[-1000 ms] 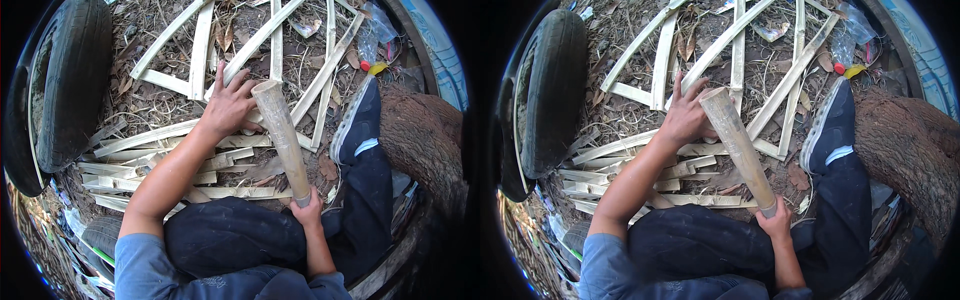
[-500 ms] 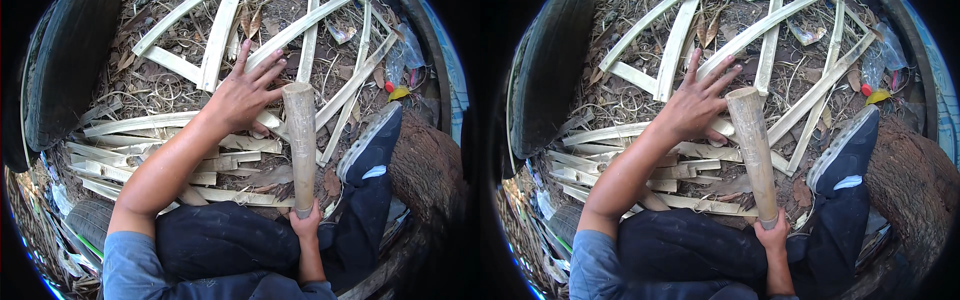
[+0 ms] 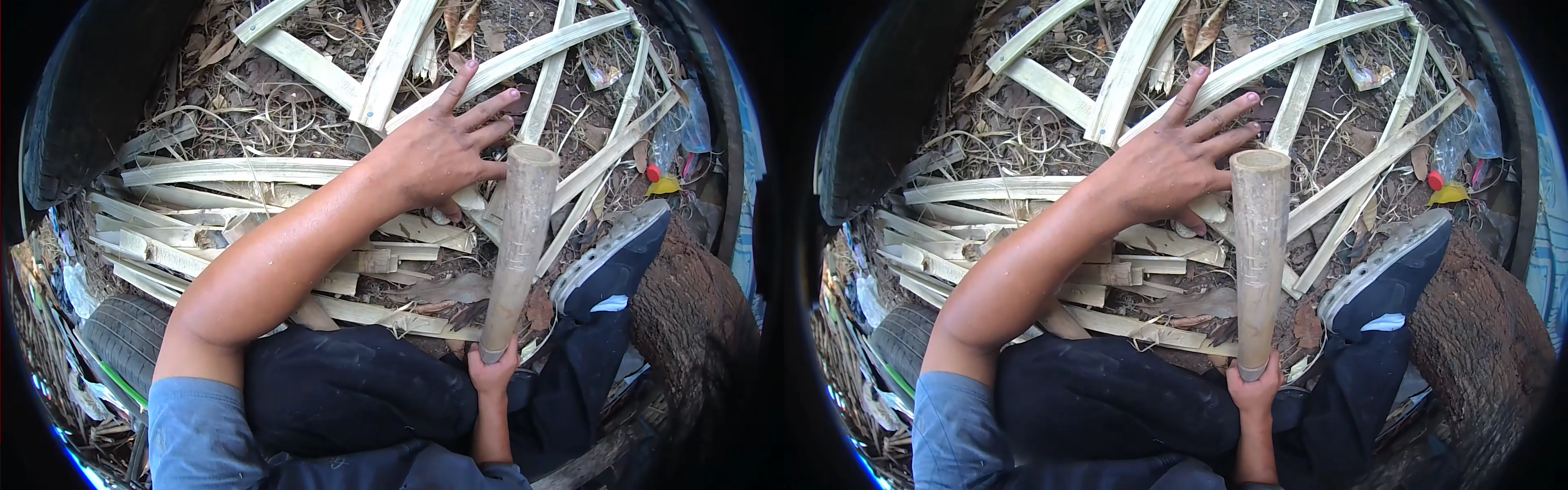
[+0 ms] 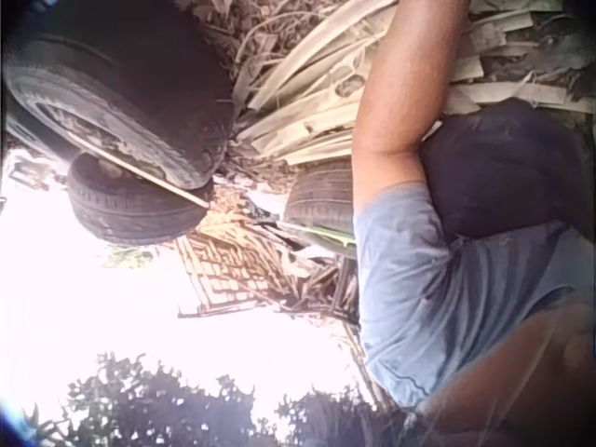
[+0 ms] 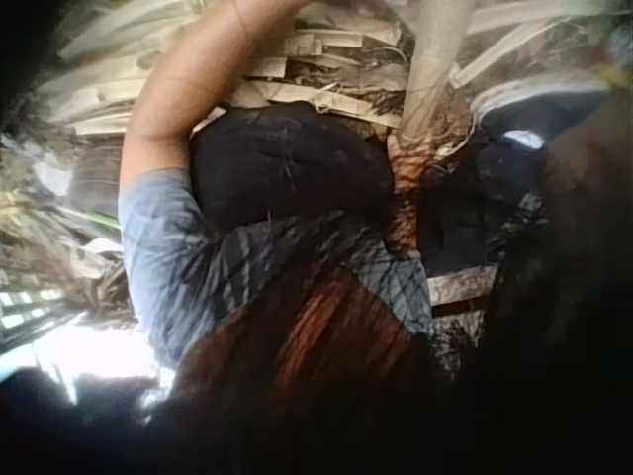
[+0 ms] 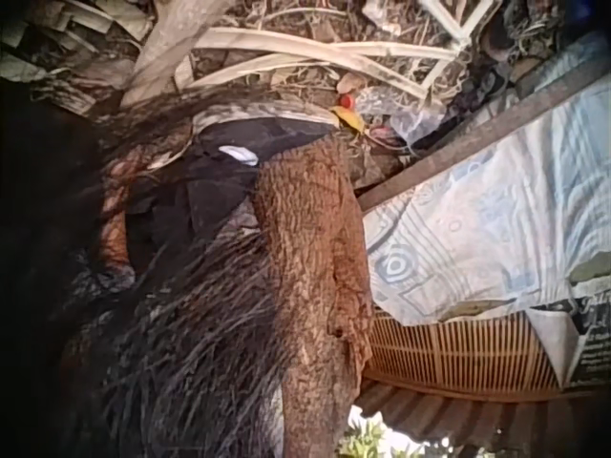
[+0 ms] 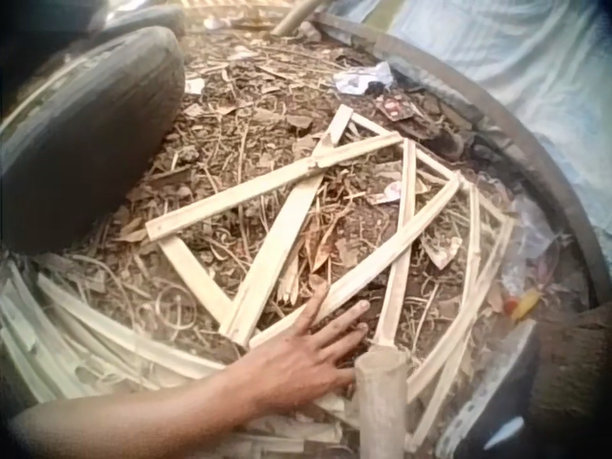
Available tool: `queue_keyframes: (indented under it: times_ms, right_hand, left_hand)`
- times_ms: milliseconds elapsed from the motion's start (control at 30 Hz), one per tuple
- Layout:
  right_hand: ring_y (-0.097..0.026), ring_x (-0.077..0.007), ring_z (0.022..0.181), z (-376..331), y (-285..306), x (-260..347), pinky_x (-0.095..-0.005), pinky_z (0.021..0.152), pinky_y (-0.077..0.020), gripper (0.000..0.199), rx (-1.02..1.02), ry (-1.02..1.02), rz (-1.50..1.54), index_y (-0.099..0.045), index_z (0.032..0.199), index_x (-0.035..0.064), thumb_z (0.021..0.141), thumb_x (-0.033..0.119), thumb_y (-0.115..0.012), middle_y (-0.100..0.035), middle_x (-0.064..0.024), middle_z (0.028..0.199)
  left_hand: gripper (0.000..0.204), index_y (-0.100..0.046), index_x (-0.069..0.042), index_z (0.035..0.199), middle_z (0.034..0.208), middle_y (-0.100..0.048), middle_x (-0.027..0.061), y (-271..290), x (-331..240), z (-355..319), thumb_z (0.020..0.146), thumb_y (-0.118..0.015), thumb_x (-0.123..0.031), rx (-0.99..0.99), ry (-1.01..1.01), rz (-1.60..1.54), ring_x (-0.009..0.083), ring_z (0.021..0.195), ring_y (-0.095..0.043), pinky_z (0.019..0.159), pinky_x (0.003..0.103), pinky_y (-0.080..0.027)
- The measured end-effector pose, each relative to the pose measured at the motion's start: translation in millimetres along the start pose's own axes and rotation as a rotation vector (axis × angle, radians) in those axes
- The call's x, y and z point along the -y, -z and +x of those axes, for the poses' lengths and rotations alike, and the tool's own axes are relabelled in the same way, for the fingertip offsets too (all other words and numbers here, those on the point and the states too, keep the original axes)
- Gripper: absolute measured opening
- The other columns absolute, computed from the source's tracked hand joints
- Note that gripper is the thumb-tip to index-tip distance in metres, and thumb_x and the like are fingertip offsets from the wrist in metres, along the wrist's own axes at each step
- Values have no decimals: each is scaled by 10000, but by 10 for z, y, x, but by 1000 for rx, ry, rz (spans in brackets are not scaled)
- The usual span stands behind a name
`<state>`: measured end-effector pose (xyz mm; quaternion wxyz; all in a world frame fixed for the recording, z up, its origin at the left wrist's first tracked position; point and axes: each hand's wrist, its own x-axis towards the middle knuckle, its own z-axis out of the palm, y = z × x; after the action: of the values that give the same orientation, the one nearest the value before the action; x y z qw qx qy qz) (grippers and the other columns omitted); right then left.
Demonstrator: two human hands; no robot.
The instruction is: The person constructs a lattice structure by weaving together thin strips of bamboo and using a larger piece of bamboo to press the joints together.
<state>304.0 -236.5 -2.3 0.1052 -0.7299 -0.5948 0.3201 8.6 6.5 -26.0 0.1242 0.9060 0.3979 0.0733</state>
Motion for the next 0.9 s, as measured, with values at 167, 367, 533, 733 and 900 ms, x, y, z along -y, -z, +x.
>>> queue_keyframes:
  times_ms: [167, 367, 533, 733, 900]
  right_hand:
    - [-714, -365, 755, 9, 17, 59, -424, 687, -554, 408, -14, -17, 35, -565, 1026, 1, 669, 87, -744, -677, -173, 801]
    - [-713, -366, 744, 9, 35, 118, -431, 683, -550, 378, -73, 3, 61, -559, 1002, 3, 677, 92, -730, -674, -174, 794]
    - [-712, -365, 748, 20, 5, 116, -431, 676, -548, 371, -34, -5, 51, -558, 1009, 1, 686, 88, -718, -671, -179, 791]
    - [-709, -361, 732, 69, 26, 165, -426, 670, -549, 365, -55, 1, 120, -555, 1005, 3, 687, 79, -717, -671, -174, 786]
    - [-711, -356, 733, 116, 65, 213, -423, 671, -553, 377, -5, -35, 68, -558, 1012, 0, 681, 78, -721, -676, -167, 793]
  left_hand:
    - [706, -677, -291, 1191, 1425, -533, -8, 4, 1, 3, 544, -803, -545, -8, 9, -16, 268, 1506, -208, 1191, 683, 42]
    - [710, -679, -315, 1199, 1413, -541, -23, -1, -5, -6, 537, -802, -540, -10, 37, -56, 266, 1505, -210, 1191, 684, 42]
    - [727, -658, -351, 1229, 1409, -543, -31, 28, -11, 1, 539, -799, -532, 20, 40, 3, 268, 1503, -217, 1198, 674, 36]
    - [806, -599, -377, 1291, 1405, -539, -33, 2, 9, -4, 526, -810, -515, 13, 41, -30, 273, 1498, -229, 1201, 668, 27]
    - [822, -586, -374, 1303, 1402, -536, -28, 23, 18, -9, 525, -817, -506, 23, 33, -31, 273, 1498, -229, 1192, 683, 29]
